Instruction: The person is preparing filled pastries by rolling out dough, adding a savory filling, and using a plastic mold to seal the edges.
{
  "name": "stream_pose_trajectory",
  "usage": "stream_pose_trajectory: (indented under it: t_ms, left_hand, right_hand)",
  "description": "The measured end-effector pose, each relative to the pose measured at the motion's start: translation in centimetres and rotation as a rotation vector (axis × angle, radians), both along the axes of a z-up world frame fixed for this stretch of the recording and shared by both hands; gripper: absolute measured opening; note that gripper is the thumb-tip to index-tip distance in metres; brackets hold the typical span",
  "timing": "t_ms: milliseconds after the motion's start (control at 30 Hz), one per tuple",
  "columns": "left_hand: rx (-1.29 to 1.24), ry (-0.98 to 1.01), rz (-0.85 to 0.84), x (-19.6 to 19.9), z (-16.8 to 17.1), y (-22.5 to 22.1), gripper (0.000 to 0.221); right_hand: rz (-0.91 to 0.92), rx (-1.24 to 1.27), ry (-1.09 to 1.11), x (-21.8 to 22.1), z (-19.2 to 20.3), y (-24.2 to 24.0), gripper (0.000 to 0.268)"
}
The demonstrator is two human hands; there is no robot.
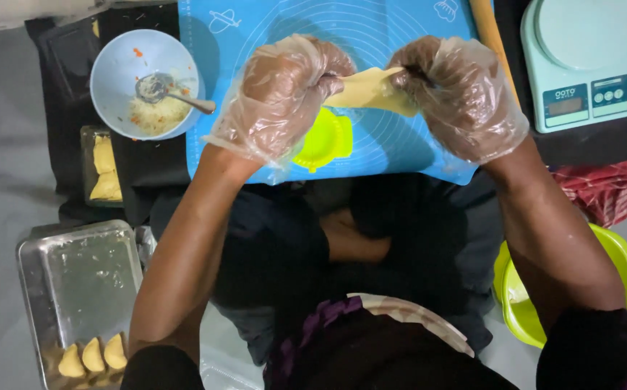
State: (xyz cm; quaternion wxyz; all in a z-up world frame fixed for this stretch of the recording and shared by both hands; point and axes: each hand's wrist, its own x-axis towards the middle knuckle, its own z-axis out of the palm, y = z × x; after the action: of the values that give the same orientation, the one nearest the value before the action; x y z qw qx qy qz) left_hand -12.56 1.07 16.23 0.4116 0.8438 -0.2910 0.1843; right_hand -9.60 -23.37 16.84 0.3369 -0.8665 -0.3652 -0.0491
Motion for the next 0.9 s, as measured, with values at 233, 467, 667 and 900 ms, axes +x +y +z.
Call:
stream_pose_trajectory:
  t_ms: [233,467,667,900]
  left_hand:
    - [0.036,0.049,0.018,-4.3,2.2,1.5,0.012]
    - [0.138,0.166,0.095,-7.2,1.4,3.0,0.017]
    - [0.049,0.297,0.100,-7.6,0.2,4.1,0.017]
    - [0.138,0.490,0.188,-1.3,-8.2,5.3,0.007]
  right_hand:
    - [-0.013,0.107,0.141,-3.6,0.5,1.2,0.008]
    - [-0.052,0.114,0.366,-5.6,-0.7,3.0,0.011]
    - [-0.091,0.080,0.494,-5.9,-1.6,4.5,0.011]
    - [-0.399,-0.126,0.523,-1.1,-7.8,7.9,0.015]
